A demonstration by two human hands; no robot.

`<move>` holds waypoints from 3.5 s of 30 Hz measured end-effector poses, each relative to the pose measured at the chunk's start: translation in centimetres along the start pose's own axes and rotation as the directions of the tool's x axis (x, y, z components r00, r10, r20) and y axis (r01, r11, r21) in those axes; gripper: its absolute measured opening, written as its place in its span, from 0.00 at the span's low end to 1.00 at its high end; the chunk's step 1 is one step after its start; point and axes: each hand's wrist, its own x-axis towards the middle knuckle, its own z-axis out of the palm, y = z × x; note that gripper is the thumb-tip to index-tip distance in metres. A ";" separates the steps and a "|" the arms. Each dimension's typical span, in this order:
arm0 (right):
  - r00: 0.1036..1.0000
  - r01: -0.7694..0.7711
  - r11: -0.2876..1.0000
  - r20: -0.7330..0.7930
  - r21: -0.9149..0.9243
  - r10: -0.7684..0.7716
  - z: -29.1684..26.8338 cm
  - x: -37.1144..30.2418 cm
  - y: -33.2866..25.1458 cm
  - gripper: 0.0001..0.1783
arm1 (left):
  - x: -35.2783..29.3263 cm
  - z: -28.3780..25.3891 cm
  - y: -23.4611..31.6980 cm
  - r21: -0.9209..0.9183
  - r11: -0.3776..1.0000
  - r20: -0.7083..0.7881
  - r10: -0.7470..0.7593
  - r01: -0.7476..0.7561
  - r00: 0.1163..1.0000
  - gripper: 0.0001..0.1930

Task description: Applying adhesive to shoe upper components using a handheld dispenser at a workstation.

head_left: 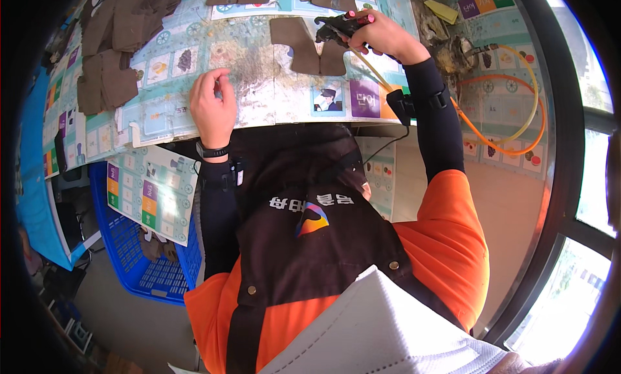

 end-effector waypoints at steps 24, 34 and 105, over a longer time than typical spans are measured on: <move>0.991 -0.087 0.992 0.112 0.090 0.077 0.8 -5.8 -0.2 0.13 | -0.2 0.2 -0.1 -0.008 1.000 0.008 -0.010 0.010 1.000 0.04; 0.996 -0.085 0.987 0.042 0.139 0.079 0.7 -5.4 0.8 0.13 | -0.1 0.2 0.0 0.001 1.000 0.012 0.001 -0.001 1.000 0.04; 0.999 -0.012 1.000 -0.044 -0.012 0.011 2.3 -3.4 2.0 0.09 | -0.1 0.2 -0.6 -0.033 0.999 0.012 -0.030 0.031 0.999 0.05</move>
